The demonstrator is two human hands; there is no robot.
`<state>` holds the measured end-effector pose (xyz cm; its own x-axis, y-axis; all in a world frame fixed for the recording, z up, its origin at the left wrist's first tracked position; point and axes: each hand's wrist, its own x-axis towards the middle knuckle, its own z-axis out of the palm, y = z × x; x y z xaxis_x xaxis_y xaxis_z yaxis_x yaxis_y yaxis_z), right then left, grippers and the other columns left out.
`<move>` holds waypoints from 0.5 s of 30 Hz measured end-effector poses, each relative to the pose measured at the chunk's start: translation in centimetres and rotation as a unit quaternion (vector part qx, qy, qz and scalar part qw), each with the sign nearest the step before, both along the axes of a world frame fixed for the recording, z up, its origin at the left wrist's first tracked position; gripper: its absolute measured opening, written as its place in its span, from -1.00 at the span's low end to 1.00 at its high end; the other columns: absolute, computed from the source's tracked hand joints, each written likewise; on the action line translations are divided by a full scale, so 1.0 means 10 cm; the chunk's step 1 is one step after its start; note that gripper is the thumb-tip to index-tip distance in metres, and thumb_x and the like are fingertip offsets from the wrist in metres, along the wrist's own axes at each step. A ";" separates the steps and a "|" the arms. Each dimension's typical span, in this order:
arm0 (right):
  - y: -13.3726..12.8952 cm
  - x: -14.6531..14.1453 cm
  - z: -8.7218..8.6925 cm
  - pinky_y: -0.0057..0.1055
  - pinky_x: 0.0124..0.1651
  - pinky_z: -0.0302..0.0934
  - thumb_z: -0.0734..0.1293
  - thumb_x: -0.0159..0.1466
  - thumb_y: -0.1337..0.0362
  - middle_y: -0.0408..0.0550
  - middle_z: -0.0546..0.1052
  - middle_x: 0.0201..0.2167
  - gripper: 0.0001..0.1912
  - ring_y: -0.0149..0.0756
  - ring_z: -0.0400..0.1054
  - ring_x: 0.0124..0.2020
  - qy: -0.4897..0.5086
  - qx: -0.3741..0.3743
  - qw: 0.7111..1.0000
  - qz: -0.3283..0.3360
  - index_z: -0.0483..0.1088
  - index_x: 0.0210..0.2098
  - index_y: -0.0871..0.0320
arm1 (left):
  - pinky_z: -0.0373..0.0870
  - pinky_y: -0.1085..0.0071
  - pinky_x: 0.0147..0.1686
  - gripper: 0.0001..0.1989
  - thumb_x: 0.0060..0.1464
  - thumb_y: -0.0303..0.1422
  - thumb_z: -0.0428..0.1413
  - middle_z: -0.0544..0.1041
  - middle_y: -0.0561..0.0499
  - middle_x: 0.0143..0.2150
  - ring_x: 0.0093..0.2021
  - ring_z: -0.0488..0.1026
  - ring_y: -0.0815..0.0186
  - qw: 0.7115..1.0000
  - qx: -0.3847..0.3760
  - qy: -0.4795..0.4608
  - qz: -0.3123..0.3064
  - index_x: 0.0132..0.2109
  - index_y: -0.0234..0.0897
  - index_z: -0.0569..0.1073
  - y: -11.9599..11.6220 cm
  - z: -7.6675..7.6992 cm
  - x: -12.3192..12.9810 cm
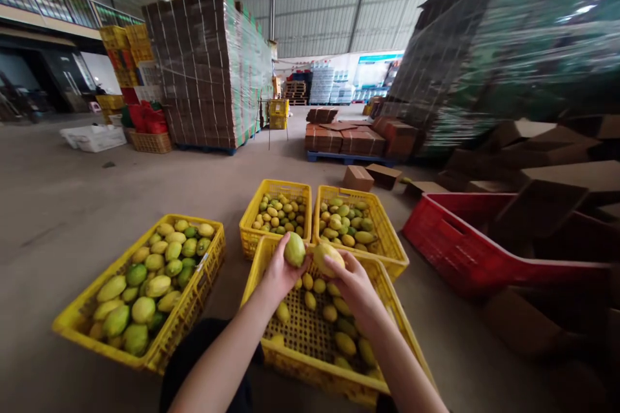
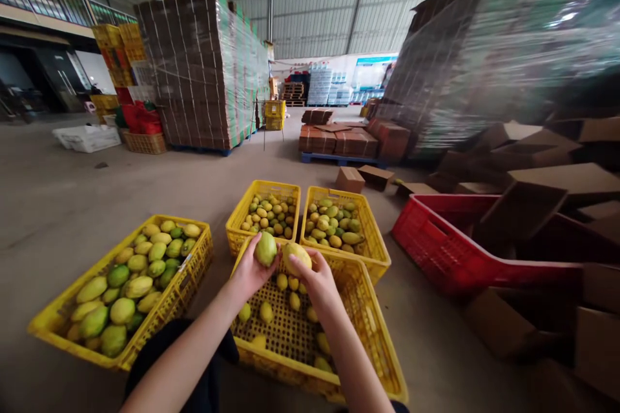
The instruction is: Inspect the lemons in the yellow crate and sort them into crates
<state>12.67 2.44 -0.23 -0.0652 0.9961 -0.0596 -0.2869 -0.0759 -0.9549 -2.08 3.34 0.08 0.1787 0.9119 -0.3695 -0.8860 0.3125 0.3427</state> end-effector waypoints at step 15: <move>0.17 -0.36 0.08 -0.47 -0.34 0.32 0.51 -0.07 0.08 -0.16 0.53 -0.44 -0.58 -0.34 0.39 -0.43 0.010 0.010 0.998 -0.061 0.42 -0.28 0.14 | 0.38 0.36 -0.18 -0.36 -0.08 0.15 0.09 0.55 -0.14 -0.25 -0.17 0.48 0.16 0.985 0.103 0.136 0.029 -0.15 -0.37 0.50 0.19 -0.10 0.19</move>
